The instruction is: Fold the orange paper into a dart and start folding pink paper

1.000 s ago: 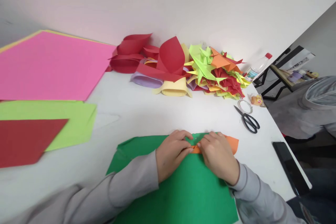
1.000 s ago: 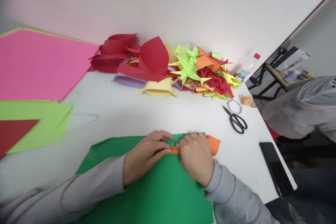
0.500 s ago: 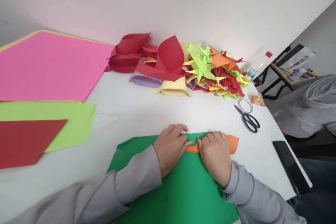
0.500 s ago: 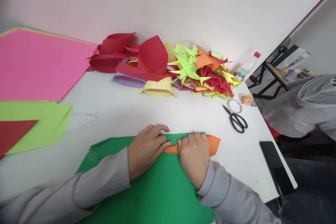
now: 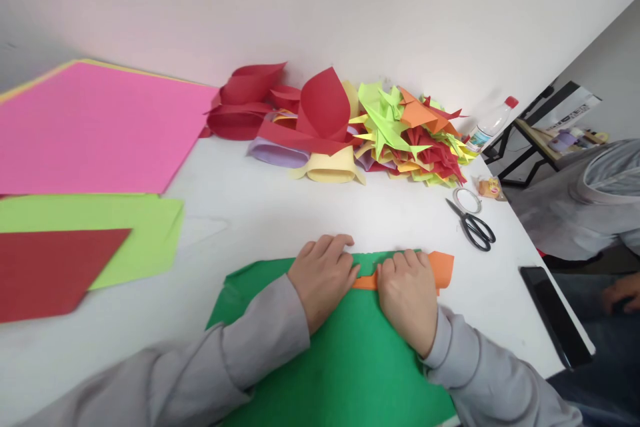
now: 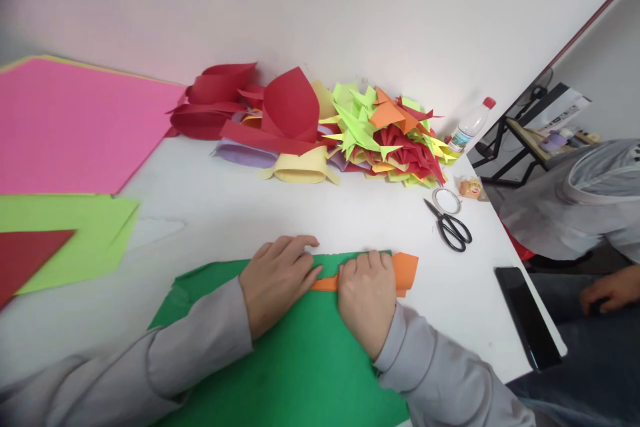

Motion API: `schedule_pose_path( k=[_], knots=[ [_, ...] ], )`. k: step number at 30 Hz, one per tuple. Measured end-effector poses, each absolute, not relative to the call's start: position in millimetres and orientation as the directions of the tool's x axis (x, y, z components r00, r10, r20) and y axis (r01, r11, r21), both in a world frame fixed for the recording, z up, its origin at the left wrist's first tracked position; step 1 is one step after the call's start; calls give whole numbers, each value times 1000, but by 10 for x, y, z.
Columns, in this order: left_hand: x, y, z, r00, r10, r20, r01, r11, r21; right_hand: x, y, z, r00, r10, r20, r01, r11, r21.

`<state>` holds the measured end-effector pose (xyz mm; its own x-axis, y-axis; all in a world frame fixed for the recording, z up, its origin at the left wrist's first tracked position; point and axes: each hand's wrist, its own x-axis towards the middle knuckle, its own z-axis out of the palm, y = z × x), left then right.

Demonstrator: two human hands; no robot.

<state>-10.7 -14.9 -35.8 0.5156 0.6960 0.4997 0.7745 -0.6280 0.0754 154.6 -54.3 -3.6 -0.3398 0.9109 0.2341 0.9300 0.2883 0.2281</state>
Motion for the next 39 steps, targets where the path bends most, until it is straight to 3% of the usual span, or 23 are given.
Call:
schedule_pose_path(
  k=[22, 26, 30, 34, 39],
  knots=[
    [-343, -114, -449, 463, 730, 503, 842, -539, 8, 1538, -532, -49, -308, 923, 233, 943, 262, 207],
    [-454, -61, -364, 371, 731, 573, 845, -522, 117, 1546, -528, -64, -309, 925, 222, 942, 266, 204],
    [-398, -188, -259, 460, 586, 667, 655, -731, 190, 1544, -520, -55, -309, 924, 225, 945, 271, 186],
    [-369, -259, -188, 647, 542, 537, 515, -829, 217, 1542, -511, -45, -309, 922, 233, 946, 272, 179],
    [-541, -91, -123, 662, 686, 302, 500, -704, 505, 1545, -520, -66, -312, 921, 234, 944, 273, 186]
  ],
)
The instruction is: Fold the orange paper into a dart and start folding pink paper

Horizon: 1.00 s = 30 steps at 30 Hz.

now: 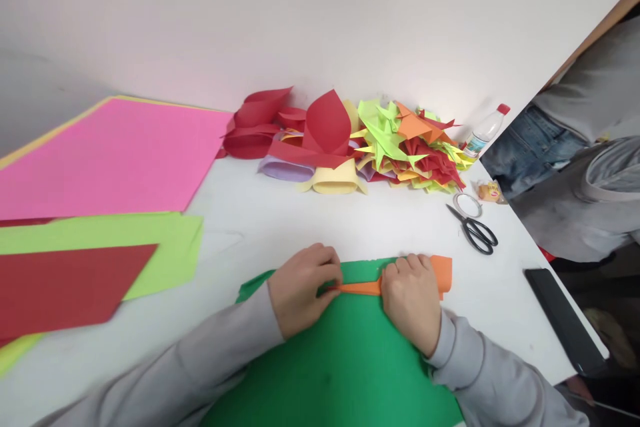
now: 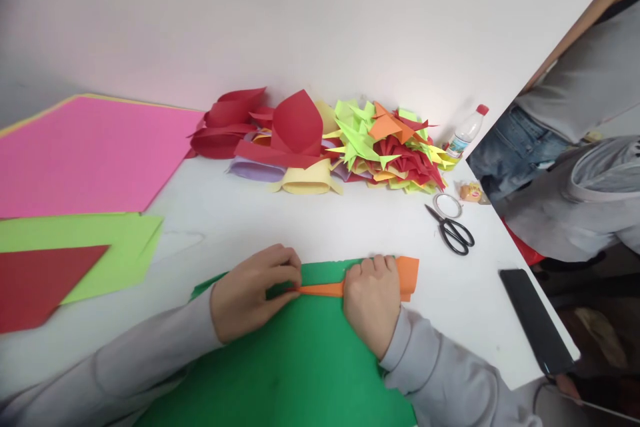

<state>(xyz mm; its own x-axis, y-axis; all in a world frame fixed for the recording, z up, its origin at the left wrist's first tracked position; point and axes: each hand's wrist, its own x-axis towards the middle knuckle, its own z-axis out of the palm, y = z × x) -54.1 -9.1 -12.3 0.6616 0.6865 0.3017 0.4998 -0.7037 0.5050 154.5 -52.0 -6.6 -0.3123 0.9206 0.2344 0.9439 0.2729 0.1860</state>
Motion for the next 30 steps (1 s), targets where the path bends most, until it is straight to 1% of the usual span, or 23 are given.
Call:
schedule_pose_path(
  k=[3, 6, 8, 11, 14, 18, 21, 25, 30],
  knots=[
    [-601, -28, -126, 640, 730, 239, 511, -637, 577, 1562, -530, -68, -303, 921, 243, 945, 259, 200],
    [-588, -22, -162, 651, 707, 277, 489, -669, 560, 1595, -521, -54, -294, 923, 249, 945, 242, 221],
    [-559, -24, -192, 673, 659, 337, 469, -732, 494, 1618, -505, -42, -301, 918, 257, 943, 247, 222],
    [-519, -16, -235, 707, 559, 433, 445, -828, 342, 1642, -478, -27, -317, 907, 277, 942, 267, 203],
    [-497, 2, -274, 734, 454, 505, 411, -889, 202, 1660, -462, -18, -326, 900, 290, 941, 281, 187],
    [-480, 20, -302, 735, 291, 612, 373, -928, -7, 1683, -456, -15, -331, 896, 296, 941, 290, 175],
    [-471, 6, -291, 754, 205, 624, 375, -915, -152, 1698, -452, -20, -332, 896, 296, 941, 291, 173],
    [-459, -25, -249, 795, 185, 578, 370, -902, -222, 1704, -444, -20, -337, 889, 311, 940, 295, 174],
    [-450, -1, -246, 791, 152, 593, 352, -905, -238, 1710, -438, -17, -347, 883, 316, 936, 307, 170]
  ],
)
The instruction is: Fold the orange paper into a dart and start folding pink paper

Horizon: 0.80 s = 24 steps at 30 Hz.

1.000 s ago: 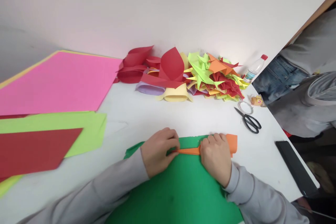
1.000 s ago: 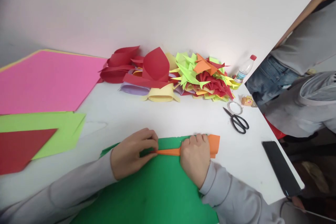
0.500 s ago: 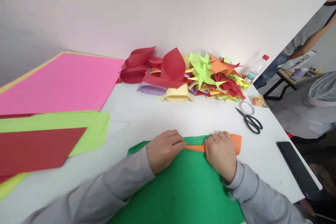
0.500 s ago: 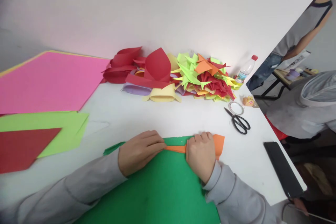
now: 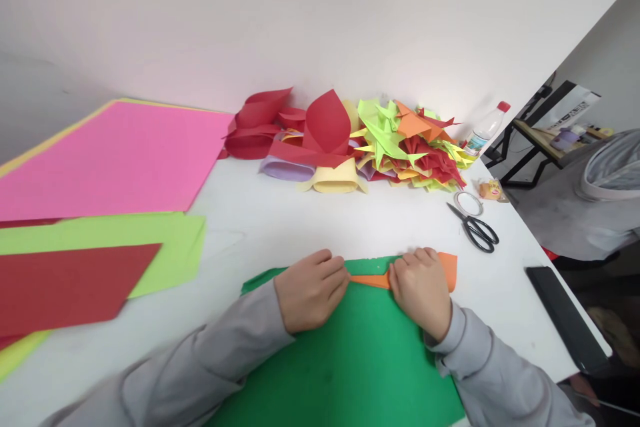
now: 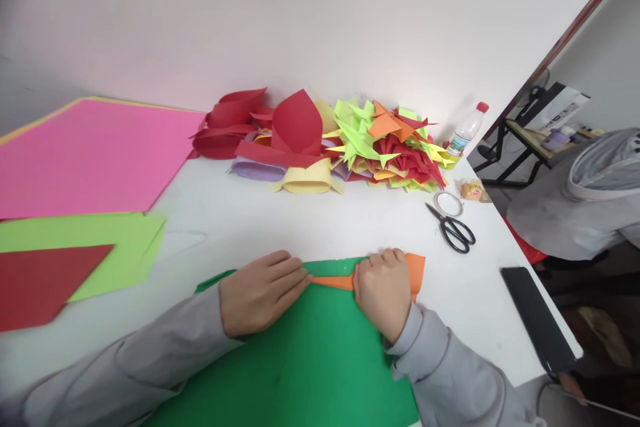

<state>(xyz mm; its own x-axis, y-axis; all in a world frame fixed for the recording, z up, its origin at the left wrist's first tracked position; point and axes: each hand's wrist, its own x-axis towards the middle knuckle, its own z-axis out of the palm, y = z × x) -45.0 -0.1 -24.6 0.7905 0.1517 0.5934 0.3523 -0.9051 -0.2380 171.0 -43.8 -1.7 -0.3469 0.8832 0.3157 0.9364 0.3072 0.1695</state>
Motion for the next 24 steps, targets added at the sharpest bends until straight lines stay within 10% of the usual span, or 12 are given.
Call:
schedule_pose_path(
  k=[24],
  knots=[
    [-549, 144, -279, 687, 282, 669, 296, -950, 97, 1836, -482, -59, -699, 568, 433, 695, 681, 229]
  ],
)
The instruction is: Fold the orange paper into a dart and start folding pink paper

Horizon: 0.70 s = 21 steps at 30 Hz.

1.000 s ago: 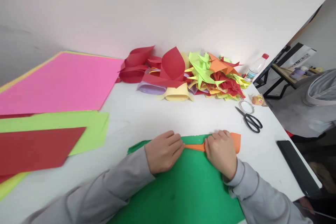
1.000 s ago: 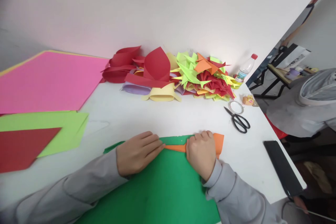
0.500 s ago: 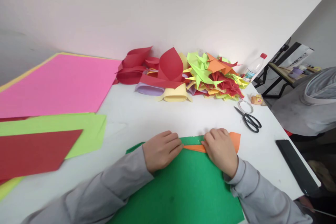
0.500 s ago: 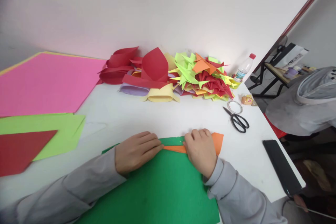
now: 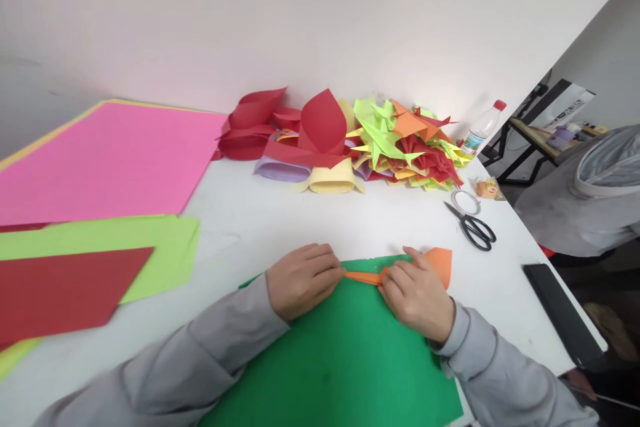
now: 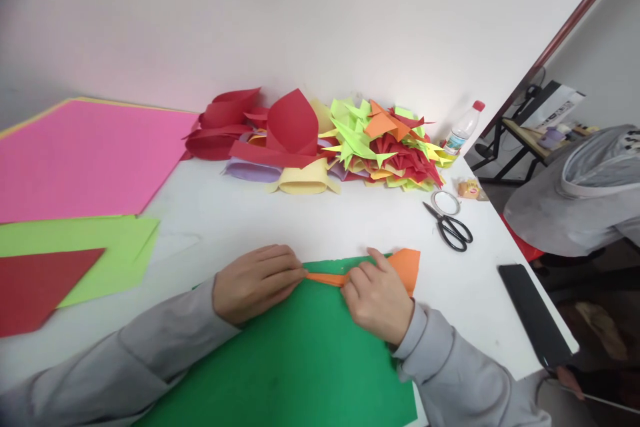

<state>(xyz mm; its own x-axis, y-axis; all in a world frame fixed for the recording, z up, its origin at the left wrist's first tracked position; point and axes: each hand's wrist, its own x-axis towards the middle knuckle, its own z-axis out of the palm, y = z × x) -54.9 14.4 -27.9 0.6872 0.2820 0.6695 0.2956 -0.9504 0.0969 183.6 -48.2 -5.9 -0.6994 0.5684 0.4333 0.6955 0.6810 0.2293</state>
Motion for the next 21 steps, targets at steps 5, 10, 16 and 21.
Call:
schedule_pose_path(
  k=[5, 10, 16, 21],
  knots=[
    [-531, 63, -60, 571, 469, 674, 279, -883, 378, 1817, -478, 49, -680, 512, 524, 699, 667, 256],
    [-320, -151, 189, 605, 402, 687, 462, -880, 108, 1731, -582, 204, -692, 478, 541, 672, 700, 240],
    [-180, -254, 278, 656, 373, 656, 402, -908, 114, 1701, -653, 244, -685, 460, 565, 668, 706, 235],
    [-215, -244, 271, 683, 374, 627, 392, -913, 116, 1701, -654, 305, -687, 506, 521, 678, 705, 208]
  ],
)
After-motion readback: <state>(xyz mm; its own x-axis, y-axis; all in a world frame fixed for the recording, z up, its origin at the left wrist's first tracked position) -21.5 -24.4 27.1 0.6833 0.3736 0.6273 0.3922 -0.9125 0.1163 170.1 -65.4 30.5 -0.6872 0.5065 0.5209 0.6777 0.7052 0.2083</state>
